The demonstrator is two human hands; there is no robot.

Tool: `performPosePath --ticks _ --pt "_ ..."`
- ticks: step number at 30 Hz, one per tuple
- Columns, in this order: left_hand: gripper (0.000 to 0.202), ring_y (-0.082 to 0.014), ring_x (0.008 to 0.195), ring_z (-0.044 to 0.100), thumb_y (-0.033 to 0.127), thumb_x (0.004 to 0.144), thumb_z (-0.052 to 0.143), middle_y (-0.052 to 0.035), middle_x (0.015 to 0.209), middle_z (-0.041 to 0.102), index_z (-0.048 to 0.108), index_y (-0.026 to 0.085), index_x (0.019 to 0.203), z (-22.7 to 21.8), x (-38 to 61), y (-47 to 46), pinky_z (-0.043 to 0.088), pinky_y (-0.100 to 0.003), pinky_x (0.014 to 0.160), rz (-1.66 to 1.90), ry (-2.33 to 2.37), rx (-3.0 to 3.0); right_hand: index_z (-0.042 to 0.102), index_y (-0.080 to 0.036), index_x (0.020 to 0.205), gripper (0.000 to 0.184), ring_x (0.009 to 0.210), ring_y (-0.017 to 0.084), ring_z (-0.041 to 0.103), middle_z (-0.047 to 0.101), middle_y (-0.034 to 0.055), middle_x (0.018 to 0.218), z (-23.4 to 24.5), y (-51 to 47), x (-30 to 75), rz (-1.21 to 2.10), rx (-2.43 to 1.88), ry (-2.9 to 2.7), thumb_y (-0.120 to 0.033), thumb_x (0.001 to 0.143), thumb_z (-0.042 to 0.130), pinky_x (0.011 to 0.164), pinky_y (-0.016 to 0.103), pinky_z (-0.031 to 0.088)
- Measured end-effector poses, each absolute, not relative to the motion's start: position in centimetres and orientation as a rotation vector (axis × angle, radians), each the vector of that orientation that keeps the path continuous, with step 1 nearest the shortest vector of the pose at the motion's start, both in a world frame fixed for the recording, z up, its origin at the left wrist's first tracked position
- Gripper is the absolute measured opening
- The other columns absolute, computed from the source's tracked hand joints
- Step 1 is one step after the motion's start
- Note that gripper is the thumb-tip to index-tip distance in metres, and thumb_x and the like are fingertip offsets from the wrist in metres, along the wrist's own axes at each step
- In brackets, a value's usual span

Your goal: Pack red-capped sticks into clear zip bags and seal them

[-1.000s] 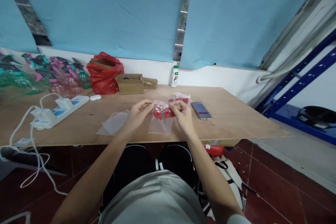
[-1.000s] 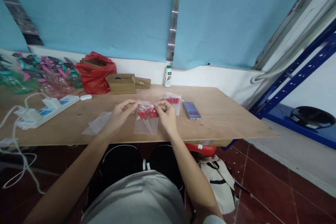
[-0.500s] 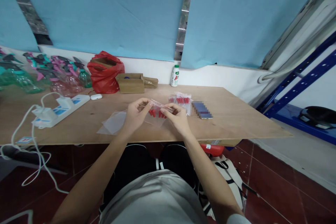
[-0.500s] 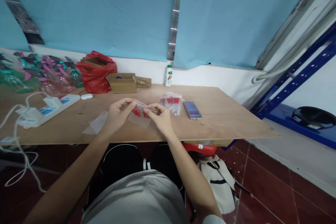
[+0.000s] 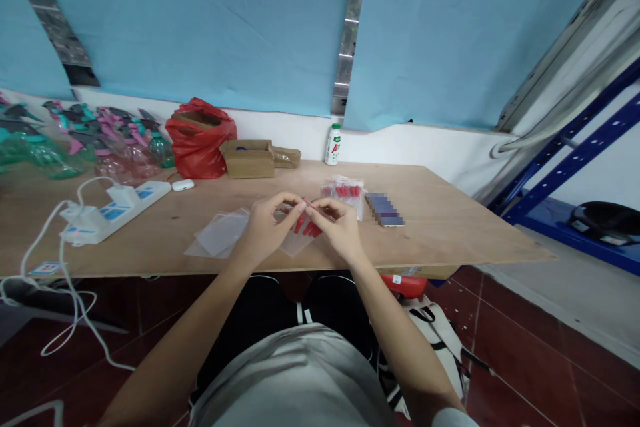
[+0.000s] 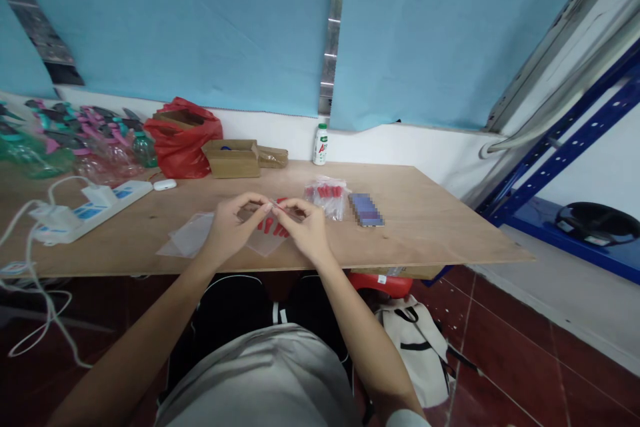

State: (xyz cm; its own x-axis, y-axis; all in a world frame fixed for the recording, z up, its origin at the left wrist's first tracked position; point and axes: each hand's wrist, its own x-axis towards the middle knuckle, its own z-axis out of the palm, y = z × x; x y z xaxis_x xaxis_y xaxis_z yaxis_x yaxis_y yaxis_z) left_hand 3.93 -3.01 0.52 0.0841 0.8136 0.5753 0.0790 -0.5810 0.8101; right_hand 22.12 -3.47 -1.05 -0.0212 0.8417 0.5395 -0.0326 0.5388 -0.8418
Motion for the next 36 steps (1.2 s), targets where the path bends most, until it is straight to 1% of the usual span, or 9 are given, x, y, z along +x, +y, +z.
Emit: performPosePath --ticks 3,7,12,16,20,23,28,32,36 --pt "0.006 -0.0232 0.088 0.069 0.025 0.087 0.087 -0.0048 0.095 0.080 0.085 0.024 0.092 0.5 3.8 -2.9 0.055 -0.031 0.085 1.528 0.882 1.770 0.079 -0.023 0.086 0.026 0.080 0.020 0.071 0.078 0.0042 0.087 -0.8 -3.6 22.2 0.753 -0.740 -1.474 -0.048 0.089 0.083 0.078 0.034 0.059" --pt "0.003 -0.0237 0.090 0.069 0.027 0.090 0.084 -0.0048 0.096 0.079 0.085 0.025 0.092 0.6 3.6 -3.0 0.055 -0.033 0.090 1.525 0.884 1.850 0.079 -0.023 0.088 0.026 0.086 0.022 0.073 0.080 0.0047 0.092 -0.6 -3.8 22.3 0.743 -0.748 -1.494 -0.048 0.090 0.082 0.084 0.036 0.060" --pt "0.004 -0.0233 0.092 0.069 0.027 0.093 0.081 -0.0053 0.099 0.080 0.084 0.025 0.092 1.0 3.6 -3.3 0.055 -0.034 0.093 1.564 0.900 1.860 0.080 -0.023 0.092 0.027 0.079 0.019 0.071 0.078 0.0036 0.090 -0.7 -3.8 22.3 0.813 -0.760 -1.476 -0.049 0.088 0.084 0.076 0.033 0.059" --pt "0.006 -0.0223 0.088 0.070 0.028 0.091 0.082 -0.0059 0.096 0.080 0.082 0.023 0.089 1.0 3.6 -3.3 0.056 -0.034 0.089 1.605 0.929 1.863 0.078 -0.022 0.088 0.027 0.081 0.019 0.070 0.077 0.0038 0.091 -0.9 -3.5 22.3 0.794 -0.745 -1.490 -0.049 0.089 0.084 0.078 0.033 0.058" --pt "0.013 -0.0200 0.083 0.073 0.033 0.099 0.072 -0.0039 0.096 0.081 0.078 0.023 0.094 0.7 3.4 -2.8 0.058 -0.033 0.082 1.594 0.959 2.057 0.078 -0.022 0.088 0.027 0.084 0.019 0.070 0.075 0.0041 0.091 -1.2 -3.1 22.3 0.718 -0.739 -1.528 -0.048 0.091 0.082 0.080 0.033 0.056" --pt "0.013 -0.0200 0.086 0.076 0.034 0.100 0.071 -0.0036 0.097 0.082 0.077 0.023 0.096 0.6 3.3 -2.5 0.060 -0.033 0.083 1.569 0.942 2.097 0.078 -0.022 0.088 0.025 0.087 0.020 0.071 0.076 0.0045 0.093 -1.3 -3.0 22.3 0.727 -0.727 -1.529 -0.047 0.092 0.082 0.082 0.033 0.057" --pt "0.015 -0.0205 0.085 0.077 0.035 0.101 0.071 -0.0032 0.095 0.083 0.079 0.023 0.097 0.6 3.1 -2.3 0.061 -0.033 0.080 1.523 0.930 2.157 0.079 -0.022 0.090 0.027 0.085 0.020 0.071 0.078 0.0040 0.093 -1.2 -3.0 22.3 0.847 -0.729 -1.496 -0.049 0.087 0.085 0.083 0.034 0.058" --pt "0.016 -0.0194 0.085 0.077 0.033 0.102 0.068 -0.0031 0.095 0.082 0.078 0.022 0.096 0.7 2.9 -2.2 0.061 -0.032 0.082 1.575 0.952 2.158 0.078 -0.022 0.091 0.028 0.079 0.018 0.069 0.077 0.0033 0.091 -1.1 -3.0 22.3 0.875 -0.763 -1.480 -0.049 0.086 0.086 0.079 0.033 0.056" --pt "0.016 -0.0188 0.082 0.075 0.033 0.102 0.068 -0.0030 0.093 0.082 0.077 0.022 0.094 0.9 3.0 -2.2 0.059 -0.032 0.081 1.597 0.970 2.163 0.076 -0.021 0.090 0.030 0.077 0.018 0.066 0.075 0.0033 0.089 -1.5 -2.8 22.3 0.831 -0.759 -1.496 -0.050 0.090 0.082 0.077 0.033 0.055"
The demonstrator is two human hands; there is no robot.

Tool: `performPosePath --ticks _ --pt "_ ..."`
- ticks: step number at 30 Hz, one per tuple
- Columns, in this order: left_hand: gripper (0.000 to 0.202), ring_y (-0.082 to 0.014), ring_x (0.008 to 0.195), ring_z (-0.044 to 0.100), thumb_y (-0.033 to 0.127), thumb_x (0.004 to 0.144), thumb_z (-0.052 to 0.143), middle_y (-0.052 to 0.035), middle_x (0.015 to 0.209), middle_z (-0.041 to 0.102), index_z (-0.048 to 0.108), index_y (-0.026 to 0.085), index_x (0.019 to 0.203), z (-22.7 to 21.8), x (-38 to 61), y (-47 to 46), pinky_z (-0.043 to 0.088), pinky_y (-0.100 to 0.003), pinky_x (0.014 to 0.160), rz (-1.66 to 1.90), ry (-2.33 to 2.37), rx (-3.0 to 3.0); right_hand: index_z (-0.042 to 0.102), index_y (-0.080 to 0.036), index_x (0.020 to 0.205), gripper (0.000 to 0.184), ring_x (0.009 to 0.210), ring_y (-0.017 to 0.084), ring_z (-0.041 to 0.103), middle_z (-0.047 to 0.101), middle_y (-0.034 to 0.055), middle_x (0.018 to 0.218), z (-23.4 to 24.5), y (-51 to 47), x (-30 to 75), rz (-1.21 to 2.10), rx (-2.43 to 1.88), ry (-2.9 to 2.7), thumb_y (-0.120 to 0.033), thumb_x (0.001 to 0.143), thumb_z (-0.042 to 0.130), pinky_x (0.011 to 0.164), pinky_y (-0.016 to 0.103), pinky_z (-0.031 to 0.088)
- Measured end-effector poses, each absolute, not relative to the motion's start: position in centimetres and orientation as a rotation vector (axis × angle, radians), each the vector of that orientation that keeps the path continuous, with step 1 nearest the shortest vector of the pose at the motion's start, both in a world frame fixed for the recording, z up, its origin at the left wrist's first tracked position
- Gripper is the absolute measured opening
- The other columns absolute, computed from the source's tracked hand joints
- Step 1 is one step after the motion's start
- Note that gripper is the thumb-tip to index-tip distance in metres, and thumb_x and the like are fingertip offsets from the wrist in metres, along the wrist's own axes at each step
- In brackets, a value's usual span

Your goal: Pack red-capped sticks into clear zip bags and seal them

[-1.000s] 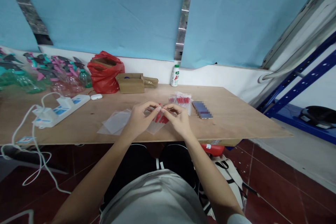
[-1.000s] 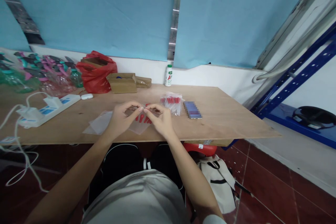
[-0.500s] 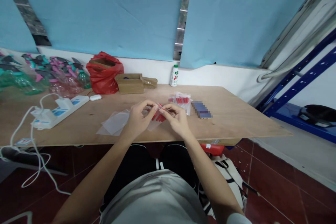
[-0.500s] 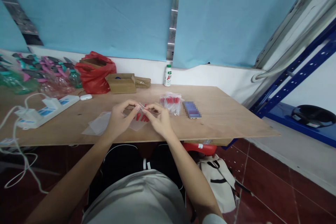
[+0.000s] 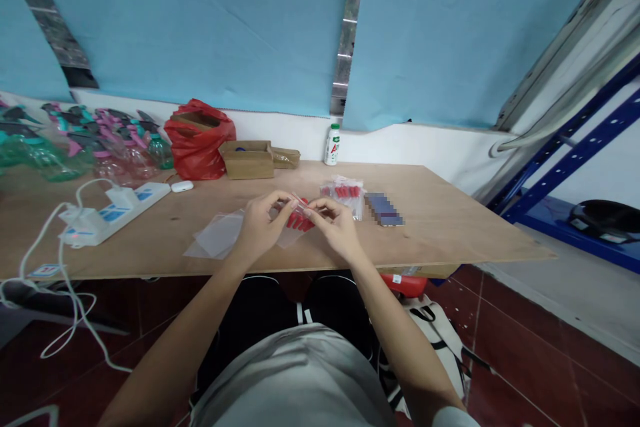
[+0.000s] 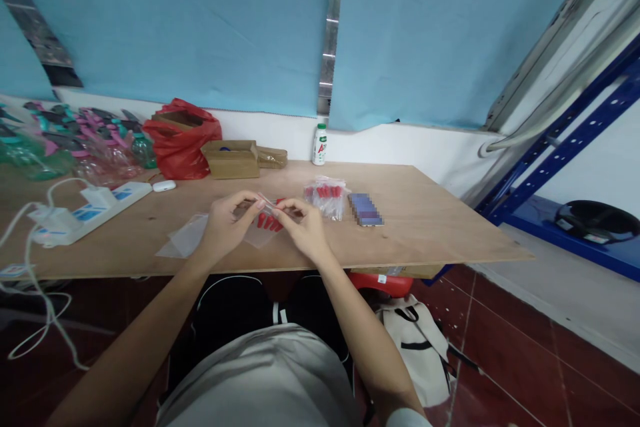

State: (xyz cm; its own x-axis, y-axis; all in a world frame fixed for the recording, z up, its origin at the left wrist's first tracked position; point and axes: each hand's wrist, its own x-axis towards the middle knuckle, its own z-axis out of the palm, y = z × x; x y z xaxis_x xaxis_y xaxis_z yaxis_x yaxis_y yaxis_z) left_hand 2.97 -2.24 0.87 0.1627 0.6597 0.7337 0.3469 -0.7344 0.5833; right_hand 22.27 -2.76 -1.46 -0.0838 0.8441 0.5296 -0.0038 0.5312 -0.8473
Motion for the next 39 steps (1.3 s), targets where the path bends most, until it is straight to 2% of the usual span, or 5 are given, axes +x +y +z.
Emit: performPosePath --ticks 7,14,20,27,39 --pt "0.016 -0.0201 0.083 0.076 0.036 0.100 0.072 -0.0038 0.094 0.082 0.077 0.022 0.096 0.79 2.84 -2.31 0.059 -0.033 0.081 1.533 0.971 2.128 0.073 -0.023 0.095 0.031 0.086 0.020 0.068 0.073 0.0046 0.093 -2.44 -2.30 21.90 0.776 -0.738 -1.555 -0.053 0.099 0.072 0.078 0.033 0.056" --pt "0.017 -0.0211 0.085 0.077 0.037 0.101 0.071 -0.0033 0.094 0.083 0.080 0.023 0.097 0.80 2.40 -2.10 0.059 -0.034 0.081 1.436 0.940 2.188 0.075 -0.022 0.096 0.028 0.083 0.019 0.068 0.075 0.0037 0.095 -2.01 -2.70 21.93 0.798 -0.752 -1.538 -0.049 0.094 0.078 0.081 0.033 0.056" --pt "0.017 -0.0202 0.082 0.076 0.036 0.101 0.071 -0.0031 0.092 0.083 0.080 0.023 0.094 0.61 2.57 -2.04 0.060 -0.033 0.079 1.480 0.975 2.166 0.073 -0.022 0.093 0.034 0.079 0.018 0.067 0.074 0.0032 0.090 -1.86 -2.65 22.09 0.834 -0.778 -1.532 -0.055 0.093 0.078 0.074 0.031 0.055" --pt "0.016 -0.0209 0.086 0.078 0.038 0.097 0.077 -0.0027 0.097 0.084 0.083 0.024 0.100 0.55 2.42 -2.09 0.061 -0.033 0.080 1.416 0.954 2.129 0.074 -0.022 0.094 0.027 0.088 0.020 0.068 0.074 0.0045 0.095 -2.25 -2.40 22.09 0.748 -0.771 -1.574 -0.049 0.096 0.075 0.079 0.032 0.054" --pt "0.020 -0.0218 0.082 0.077 0.041 0.100 0.073 -0.0053 0.092 0.083 0.081 0.023 0.096 0.17 2.25 -1.60 0.061 -0.035 0.080 1.467 1.007 2.149 0.074 -0.022 0.093 0.031 0.085 0.019 0.068 0.075 0.0038 0.094 -2.26 -2.16 22.40 0.828 -0.802 -1.550 -0.052 0.093 0.078 0.080 0.032 0.053"
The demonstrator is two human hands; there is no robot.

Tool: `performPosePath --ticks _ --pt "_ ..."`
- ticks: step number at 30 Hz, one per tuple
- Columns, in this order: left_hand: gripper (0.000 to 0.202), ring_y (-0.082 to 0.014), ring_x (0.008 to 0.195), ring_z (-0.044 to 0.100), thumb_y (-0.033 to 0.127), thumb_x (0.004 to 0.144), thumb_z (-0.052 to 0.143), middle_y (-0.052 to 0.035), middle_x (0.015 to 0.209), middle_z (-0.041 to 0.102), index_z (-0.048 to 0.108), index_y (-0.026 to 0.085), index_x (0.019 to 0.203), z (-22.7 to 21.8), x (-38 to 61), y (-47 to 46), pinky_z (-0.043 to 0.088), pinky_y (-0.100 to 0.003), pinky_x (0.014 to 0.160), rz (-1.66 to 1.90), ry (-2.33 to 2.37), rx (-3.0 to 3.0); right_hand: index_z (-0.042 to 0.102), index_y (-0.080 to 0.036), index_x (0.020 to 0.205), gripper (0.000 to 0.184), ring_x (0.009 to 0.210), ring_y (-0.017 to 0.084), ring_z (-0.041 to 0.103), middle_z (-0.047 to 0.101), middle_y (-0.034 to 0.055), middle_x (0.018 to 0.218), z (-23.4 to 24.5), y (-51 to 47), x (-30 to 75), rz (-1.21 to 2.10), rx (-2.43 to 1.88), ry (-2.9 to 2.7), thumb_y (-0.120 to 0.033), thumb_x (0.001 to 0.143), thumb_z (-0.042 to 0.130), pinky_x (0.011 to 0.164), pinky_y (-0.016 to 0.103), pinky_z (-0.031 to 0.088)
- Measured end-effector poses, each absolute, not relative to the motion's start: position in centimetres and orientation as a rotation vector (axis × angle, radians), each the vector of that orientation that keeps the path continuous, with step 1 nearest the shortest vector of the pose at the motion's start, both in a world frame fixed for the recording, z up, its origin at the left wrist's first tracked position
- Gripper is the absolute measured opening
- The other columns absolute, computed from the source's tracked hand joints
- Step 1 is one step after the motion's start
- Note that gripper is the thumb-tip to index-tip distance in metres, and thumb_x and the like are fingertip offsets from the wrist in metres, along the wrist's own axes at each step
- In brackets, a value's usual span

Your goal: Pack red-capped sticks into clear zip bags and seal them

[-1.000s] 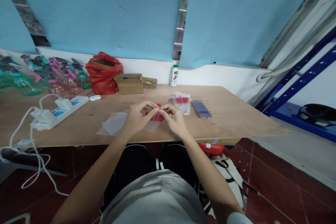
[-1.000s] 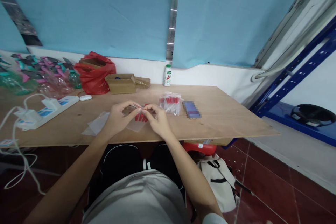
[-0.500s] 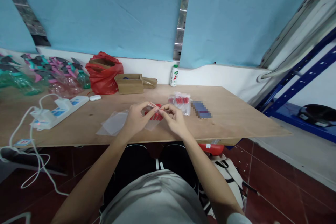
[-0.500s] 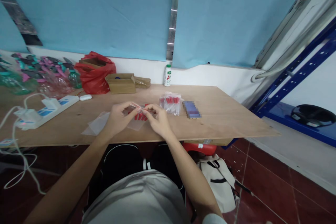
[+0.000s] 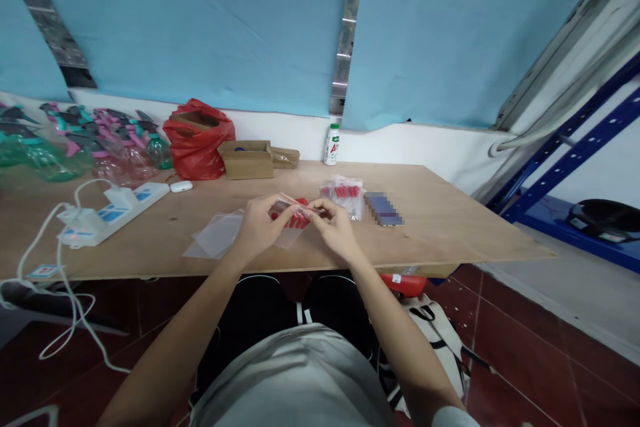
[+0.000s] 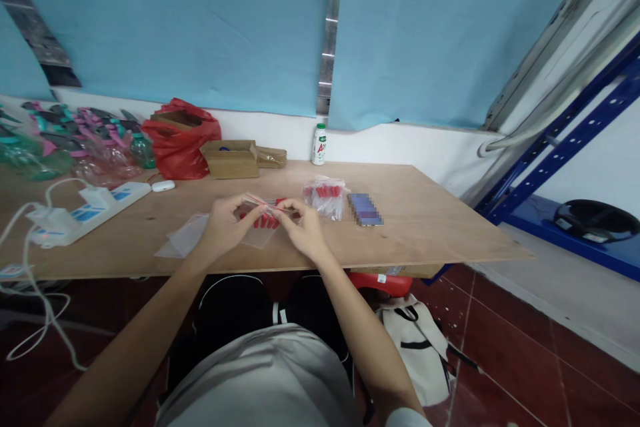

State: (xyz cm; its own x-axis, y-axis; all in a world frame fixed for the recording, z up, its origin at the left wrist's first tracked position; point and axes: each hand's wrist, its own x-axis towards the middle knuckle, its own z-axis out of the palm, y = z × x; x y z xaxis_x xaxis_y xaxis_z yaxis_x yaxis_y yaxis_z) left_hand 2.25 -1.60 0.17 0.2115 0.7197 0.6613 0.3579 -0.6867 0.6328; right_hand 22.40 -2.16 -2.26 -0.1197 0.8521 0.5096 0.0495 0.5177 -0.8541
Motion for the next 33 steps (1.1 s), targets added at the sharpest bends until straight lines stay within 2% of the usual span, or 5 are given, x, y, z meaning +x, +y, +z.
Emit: performPosePath --ticks 6,10,20,27,33 --pt "0.024 -0.0223 0.084 0.078 0.046 0.093 0.081 -0.0065 0.098 0.085 0.085 0.022 0.099 0.6 2.0 -1.9 0.060 -0.031 0.072 1.385 0.994 2.063 0.074 -0.022 0.093 0.027 0.087 0.020 0.068 0.075 0.0037 0.095 -2.2 -2.4 22.4 0.793 -0.781 -1.574 -0.049 0.095 0.076 0.082 0.032 0.053" --pt "0.027 -0.0232 0.085 0.079 0.048 0.092 0.083 -0.0080 0.102 0.086 0.086 0.022 0.100 0.5 1.6 -1.6 0.061 -0.033 0.073 1.352 0.986 2.035 0.075 -0.022 0.093 0.029 0.085 0.020 0.067 0.075 0.0036 0.095 -2.0 -2.5 22.4 0.812 -0.796 -1.577 -0.051 0.093 0.078 0.080 0.032 0.053" --pt "0.025 -0.0235 0.081 0.079 0.046 0.093 0.081 -0.0071 0.095 0.086 0.087 0.022 0.098 0.5 1.9 -1.7 0.059 -0.033 0.069 1.388 1.041 2.031 0.074 -0.022 0.092 0.033 0.084 0.019 0.068 0.075 0.0033 0.091 -2.5 -1.8 22.5 0.826 -0.806 -1.572 -0.055 0.094 0.076 0.079 0.031 0.052" --pt "0.027 -0.0193 0.064 0.071 0.048 0.089 0.084 -0.0055 0.081 0.083 0.087 0.021 0.091 0.5 1.7 -1.7 0.052 -0.029 0.056 1.422 1.056 2.026 0.075 -0.022 0.092 0.036 0.082 0.020 0.068 0.077 0.0038 0.090 -2.4 -1.8 22.6 0.844 -0.828 -1.561 -0.058 0.091 0.078 0.077 0.032 0.052" --pt "0.028 -0.0234 0.075 0.077 0.048 0.088 0.085 -0.0073 0.089 0.085 0.086 0.020 0.093 0.3 1.6 -1.4 0.060 -0.033 0.067 1.442 1.062 1.983 0.076 -0.022 0.089 0.039 0.075 0.018 0.063 0.075 0.0027 0.085 -2.9 -1.1 23.0 0.851 -0.846 -1.514 -0.060 0.087 0.081 0.073 0.031 0.049"
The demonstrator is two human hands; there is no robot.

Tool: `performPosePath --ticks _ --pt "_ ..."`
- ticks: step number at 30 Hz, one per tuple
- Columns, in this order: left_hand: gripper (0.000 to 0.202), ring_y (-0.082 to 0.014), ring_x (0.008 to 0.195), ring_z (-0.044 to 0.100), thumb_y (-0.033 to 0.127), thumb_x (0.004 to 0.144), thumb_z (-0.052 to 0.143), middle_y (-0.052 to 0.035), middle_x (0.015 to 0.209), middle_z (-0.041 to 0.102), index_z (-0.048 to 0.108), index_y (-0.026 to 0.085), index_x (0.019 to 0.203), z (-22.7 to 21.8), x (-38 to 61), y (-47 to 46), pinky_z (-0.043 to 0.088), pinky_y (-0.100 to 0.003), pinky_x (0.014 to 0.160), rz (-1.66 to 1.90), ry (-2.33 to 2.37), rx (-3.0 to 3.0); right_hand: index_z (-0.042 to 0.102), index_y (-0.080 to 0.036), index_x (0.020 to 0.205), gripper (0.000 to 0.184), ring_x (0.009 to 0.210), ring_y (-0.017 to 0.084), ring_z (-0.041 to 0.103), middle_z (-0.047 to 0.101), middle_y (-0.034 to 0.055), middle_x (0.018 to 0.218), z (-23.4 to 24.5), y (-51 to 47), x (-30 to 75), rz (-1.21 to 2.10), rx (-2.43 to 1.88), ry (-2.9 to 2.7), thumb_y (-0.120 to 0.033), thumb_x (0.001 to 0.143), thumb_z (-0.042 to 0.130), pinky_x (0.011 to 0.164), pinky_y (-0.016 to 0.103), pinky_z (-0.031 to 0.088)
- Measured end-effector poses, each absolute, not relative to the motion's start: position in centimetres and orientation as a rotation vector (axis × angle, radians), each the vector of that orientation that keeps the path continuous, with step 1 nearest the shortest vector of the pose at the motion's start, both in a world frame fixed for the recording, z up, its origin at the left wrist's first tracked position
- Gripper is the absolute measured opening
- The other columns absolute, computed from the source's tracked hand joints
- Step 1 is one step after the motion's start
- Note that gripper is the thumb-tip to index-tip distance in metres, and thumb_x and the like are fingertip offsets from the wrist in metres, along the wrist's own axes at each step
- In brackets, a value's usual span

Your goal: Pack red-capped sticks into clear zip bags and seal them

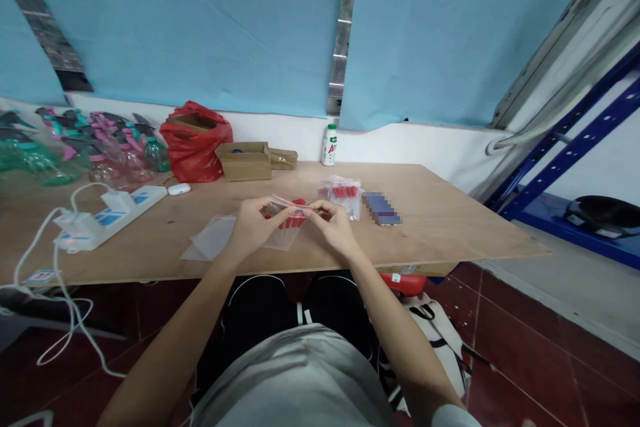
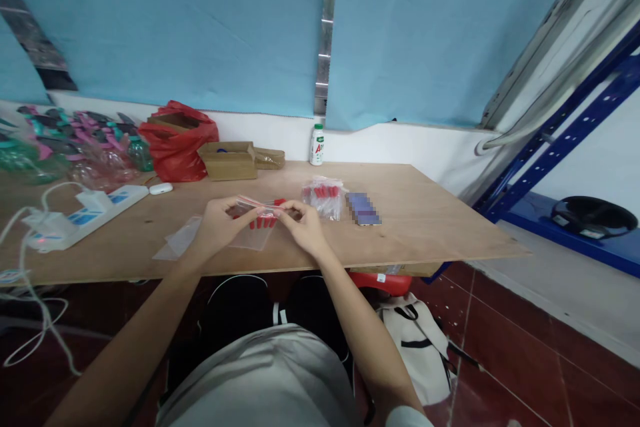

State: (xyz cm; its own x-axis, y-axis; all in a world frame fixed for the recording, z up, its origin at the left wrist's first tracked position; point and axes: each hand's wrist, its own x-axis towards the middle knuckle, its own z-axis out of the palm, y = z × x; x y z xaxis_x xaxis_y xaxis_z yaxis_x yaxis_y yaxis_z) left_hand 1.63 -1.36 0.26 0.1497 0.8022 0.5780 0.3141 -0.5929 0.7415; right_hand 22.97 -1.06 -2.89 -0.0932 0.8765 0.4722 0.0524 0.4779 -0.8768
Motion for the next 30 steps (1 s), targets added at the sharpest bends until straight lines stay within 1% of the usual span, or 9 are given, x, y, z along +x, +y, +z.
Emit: performPosePath --ticks 5,7,10,15,18,23,25,28,30 --pt "0.029 -0.0239 0.075 0.077 0.049 0.088 0.085 -0.0073 0.088 0.084 0.086 0.020 0.092 0.26 1.76 -1.30 0.061 -0.033 0.067 1.451 1.067 1.960 0.078 -0.023 0.088 0.036 0.073 0.018 0.062 0.076 0.0023 0.085 -3.28 -0.75 23.04 0.826 -0.852 -1.502 -0.058 0.086 0.083 0.072 0.031 0.049" --pt "0.029 -0.0241 0.075 0.078 0.048 0.088 0.085 -0.0072 0.088 0.085 0.086 0.020 0.092 0.34 1.75 -1.29 0.062 -0.034 0.067 1.450 1.052 1.940 0.080 -0.023 0.089 0.034 0.077 0.019 0.065 0.078 0.0028 0.088 -3.36 -0.68 23.07 0.844 -0.841 -1.493 -0.057 0.086 0.084 0.075 0.032 0.051" --pt "0.027 -0.0245 0.080 0.079 0.046 0.088 0.084 -0.0077 0.092 0.085 0.086 0.020 0.093 0.39 1.72 -1.23 0.063 -0.034 0.073 1.453 1.028 1.893 0.081 -0.023 0.089 0.034 0.081 0.020 0.068 0.079 0.0033 0.089 -3.48 -0.56 23.08 0.917 -0.816 -1.452 -0.056 0.084 0.085 0.079 0.032 0.054" --pt "0.026 -0.0244 0.083 0.080 0.046 0.088 0.085 -0.0079 0.091 0.085 0.086 0.020 0.093 0.30 1.79 -1.10 0.064 -0.036 0.078 1.454 0.988 1.851 0.079 -0.022 0.084 0.035 0.078 0.019 0.067 0.077 0.0024 0.083 -3.69 -0.31 23.02 0.938 -0.789 -1.405 -0.056 0.082 0.087 0.079 0.032 0.054" --pt "0.029 -0.0248 0.084 0.080 0.048 0.088 0.085 -0.0083 0.093 0.085 0.085 0.020 0.093 0.31 1.85 -1.01 0.065 -0.036 0.079 1.447 0.957 1.833 0.076 -0.022 0.083 0.038 0.077 0.019 0.065 0.075 0.0023 0.081 -3.69 -0.23 23.08 0.905 -0.806 -1.407 -0.059 0.082 0.085 0.077 0.033 0.054" --pt "0.036 -0.0241 0.087 0.079 0.055 0.088 0.084 -0.0090 0.095 0.083 0.081 0.019 0.092 0.39 1.73 -0.68 0.064 -0.033 0.075 1.487 0.928 1.757 0.070 -0.023 0.085 0.041 0.077 0.018 0.062 0.070 0.0010 0.082 -3.38 -0.38 23.23 0.899 -0.821 -1.384 -0.062 0.084 0.082 0.075 0.031 0.052" --pt "0.039 -0.0227 0.084 0.078 0.057 0.087 0.085 -0.0092 0.095 0.083 0.080 0.018 0.091 0.38 1.67 -0.59 0.063 -0.031 0.071 1.507 0.928 1.730 0.069 -0.023 0.085 0.041 0.077 0.017 0.061 0.068 0.0005 0.082 -3.29 -0.48 23.11 0.903 -0.816 -1.375 -0.063 0.084 0.081 0.074 0.030 0.051" --pt "0.040 -0.0201 0.075 0.075 0.058 0.088 0.083 -0.0077 0.090 0.080 0.079 0.018 0.091 0.40 1.62 -0.63 0.059 -0.028 0.062 1.495 0.931 1.714 0.069 -0.023 0.085 0.041 0.074 0.017 0.059 0.067 -0.0002 0.081 -3.29 -0.59 22.72 0.924 -0.792 -1.348 -0.062 0.083 0.081 0.072 0.030 0.051" --pt "0.040 -0.0205 0.077 0.075 0.058 0.088 0.083 -0.0075 0.090 0.080 0.079 0.018 0.091 0.44 1.61 -0.72 0.058 -0.028 0.063 1.487 0.938 1.717 0.071 -0.023 0.085 0.040 0.074 0.017 0.059 0.068 0.0000 0.082 -3.37 -0.62 22.45 0.941 -0.771 -1.342 -0.061 0.083 0.083 0.073 0.030 0.051"
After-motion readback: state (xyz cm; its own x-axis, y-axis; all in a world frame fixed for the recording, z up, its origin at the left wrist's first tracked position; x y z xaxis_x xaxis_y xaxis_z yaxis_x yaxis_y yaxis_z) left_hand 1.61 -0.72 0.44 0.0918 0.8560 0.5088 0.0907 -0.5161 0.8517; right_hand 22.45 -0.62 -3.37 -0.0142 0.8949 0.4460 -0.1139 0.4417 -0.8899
